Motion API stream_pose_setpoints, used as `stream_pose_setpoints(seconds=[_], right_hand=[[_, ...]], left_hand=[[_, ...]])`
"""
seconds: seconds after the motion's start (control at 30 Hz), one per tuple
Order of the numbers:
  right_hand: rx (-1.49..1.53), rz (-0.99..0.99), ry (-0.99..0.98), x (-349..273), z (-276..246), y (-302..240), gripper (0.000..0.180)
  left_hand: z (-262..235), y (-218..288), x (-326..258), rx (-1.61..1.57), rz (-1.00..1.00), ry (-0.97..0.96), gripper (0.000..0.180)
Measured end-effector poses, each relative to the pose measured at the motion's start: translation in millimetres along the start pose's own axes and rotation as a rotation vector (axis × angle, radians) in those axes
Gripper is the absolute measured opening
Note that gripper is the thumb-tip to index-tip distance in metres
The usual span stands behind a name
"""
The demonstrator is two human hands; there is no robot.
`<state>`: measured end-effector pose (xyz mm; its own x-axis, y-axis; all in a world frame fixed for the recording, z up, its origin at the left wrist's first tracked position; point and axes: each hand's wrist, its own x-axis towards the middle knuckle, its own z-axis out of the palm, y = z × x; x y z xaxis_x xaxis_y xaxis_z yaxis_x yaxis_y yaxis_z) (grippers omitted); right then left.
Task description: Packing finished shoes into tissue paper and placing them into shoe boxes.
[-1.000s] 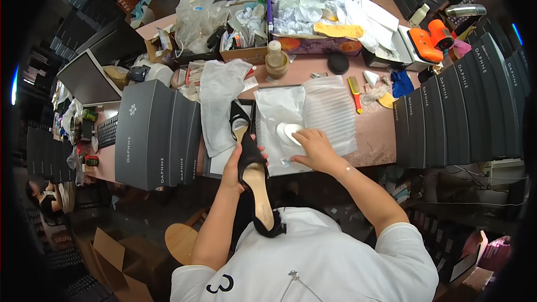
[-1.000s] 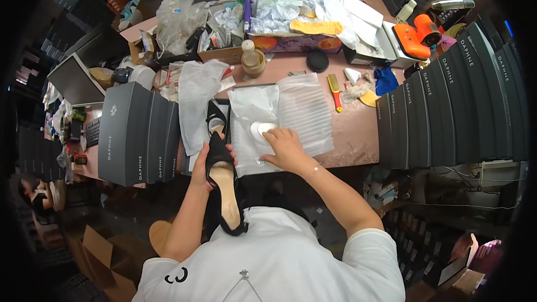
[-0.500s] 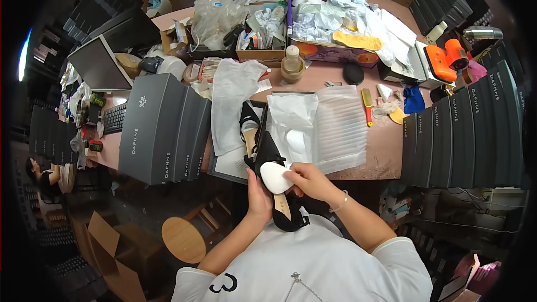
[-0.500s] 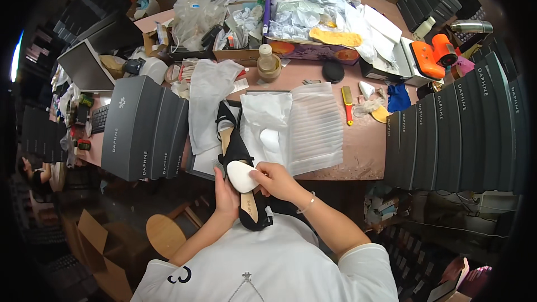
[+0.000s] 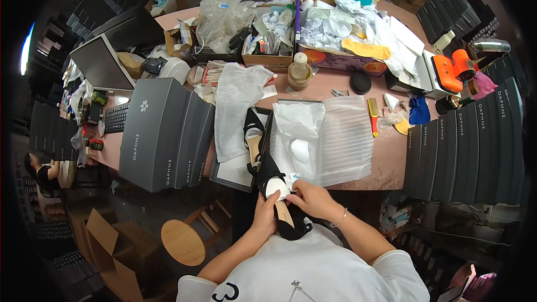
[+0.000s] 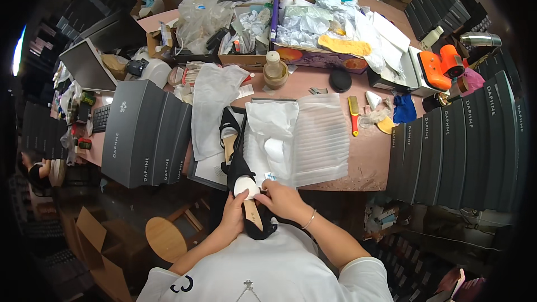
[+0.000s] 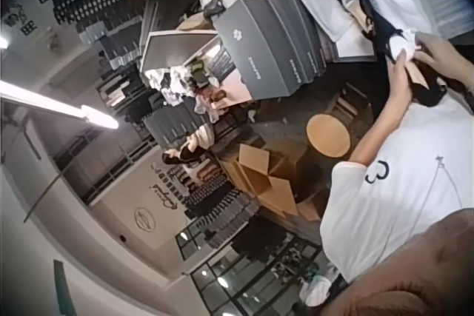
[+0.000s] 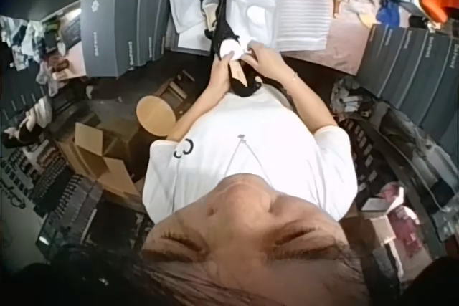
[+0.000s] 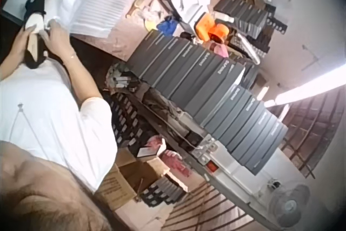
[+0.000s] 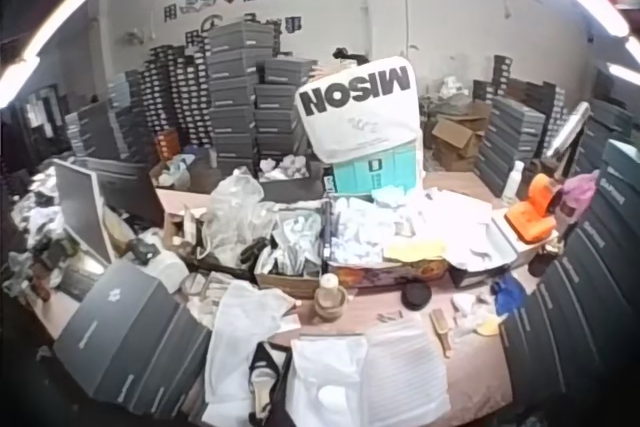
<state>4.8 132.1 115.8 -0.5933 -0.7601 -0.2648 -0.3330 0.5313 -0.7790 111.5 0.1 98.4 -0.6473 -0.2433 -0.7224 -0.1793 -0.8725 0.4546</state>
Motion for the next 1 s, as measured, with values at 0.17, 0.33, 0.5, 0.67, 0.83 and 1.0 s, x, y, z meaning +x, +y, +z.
stream_pose_setpoints(seconds=[0.17, 0.33, 0.5, 0.67, 0.83, 1.0], right_hand=[[-0.586, -0.152, 0.238, 56.3, -30.3, 47.1, 0.053], [-0.821, -0.452, 0.256, 108.7, -22.6, 96.3, 0.042], [0.032, -0.056, 0.294, 58.6, -45.7, 40.6, 0.025], [0.418, 0.058, 0.342, 0.5, -33.2, -11.5, 0.023], [0.433, -0.046, 0.163, -3.6, -10.0, -34.5, 0.024], [-0.209, -0.146, 0.199, 22.6, 9.8, -27.2, 0.042]], left_hand=[[-17.8, 35.2, 16.2, 0.016, -0.327, -0.202, 0.036], [-2.2, 31.9, -9.6, 0.015, -0.203, -0.365, 0.055], [-10.1, 25.6, -0.2, 0.083, -0.263, -0.128, 0.041], [15.6, 24.3, -17.5, 0.013, -0.124, -0.088, 0.028], [0.8, 6.7, -2.2, 0.24, -0.203, -0.063, 0.025], [-9.8, -3.3, -4.1, 0.089, -0.237, -0.233, 0.031]])
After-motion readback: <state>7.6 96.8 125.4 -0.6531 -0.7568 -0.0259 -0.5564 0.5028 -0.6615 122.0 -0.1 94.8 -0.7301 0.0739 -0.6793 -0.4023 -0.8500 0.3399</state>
